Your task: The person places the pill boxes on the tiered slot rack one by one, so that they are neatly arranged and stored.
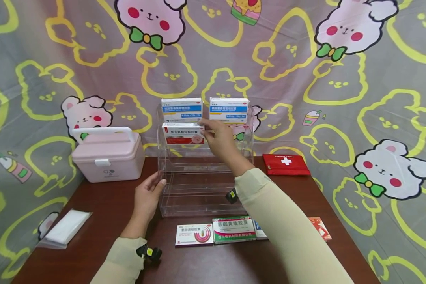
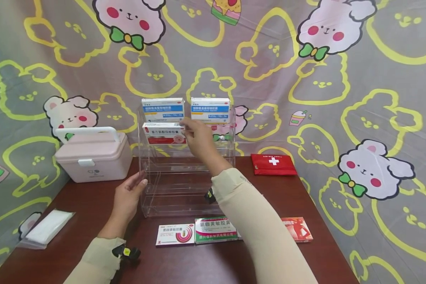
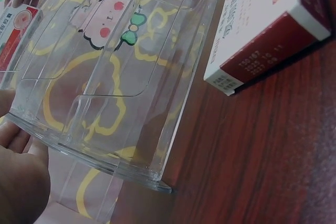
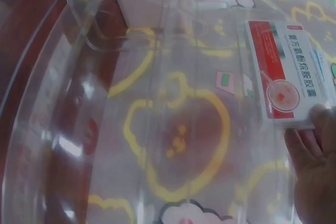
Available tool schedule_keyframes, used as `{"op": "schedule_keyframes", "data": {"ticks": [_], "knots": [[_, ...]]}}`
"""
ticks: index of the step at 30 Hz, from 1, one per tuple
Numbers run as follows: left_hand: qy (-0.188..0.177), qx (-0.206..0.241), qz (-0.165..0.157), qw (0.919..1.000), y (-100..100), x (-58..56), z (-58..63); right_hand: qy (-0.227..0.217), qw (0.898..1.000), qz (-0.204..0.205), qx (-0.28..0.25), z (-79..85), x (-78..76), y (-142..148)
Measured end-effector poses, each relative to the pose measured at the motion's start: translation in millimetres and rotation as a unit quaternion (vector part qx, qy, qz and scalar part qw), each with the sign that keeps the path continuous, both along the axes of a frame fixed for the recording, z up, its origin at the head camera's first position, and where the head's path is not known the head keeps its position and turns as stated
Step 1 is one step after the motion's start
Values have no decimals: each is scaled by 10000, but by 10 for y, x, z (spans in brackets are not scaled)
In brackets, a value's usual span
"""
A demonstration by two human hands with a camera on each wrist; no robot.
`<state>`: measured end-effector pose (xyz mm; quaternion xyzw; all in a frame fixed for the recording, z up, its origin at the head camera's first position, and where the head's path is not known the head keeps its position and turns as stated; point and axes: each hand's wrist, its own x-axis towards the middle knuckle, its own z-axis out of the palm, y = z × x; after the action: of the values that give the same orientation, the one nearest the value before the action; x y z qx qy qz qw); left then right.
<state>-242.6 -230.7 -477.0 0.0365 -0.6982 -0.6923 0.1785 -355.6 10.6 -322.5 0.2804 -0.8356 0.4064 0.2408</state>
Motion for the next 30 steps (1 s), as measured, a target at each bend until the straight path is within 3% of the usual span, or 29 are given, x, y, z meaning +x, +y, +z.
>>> {"op": "schedule_keyframes", "data": {"ticks": [11, 17, 23, 30], "knots": [[257, -19, -71, 9996, 31, -76, 49, -387, 9991, -145, 97, -69, -71, 26], [98, -73, 50, 9999, 37, -77, 63, -517, 9986, -28, -58, -91, -59, 52], [45, -42, 71, 10000, 64, -58, 65, -578, 9960, 169, -657, -119, 135, 316], [-88, 64, 139, 9998, 84, 15, 2, -1637, 9805, 882, -640, -291, 581, 1132]]}}
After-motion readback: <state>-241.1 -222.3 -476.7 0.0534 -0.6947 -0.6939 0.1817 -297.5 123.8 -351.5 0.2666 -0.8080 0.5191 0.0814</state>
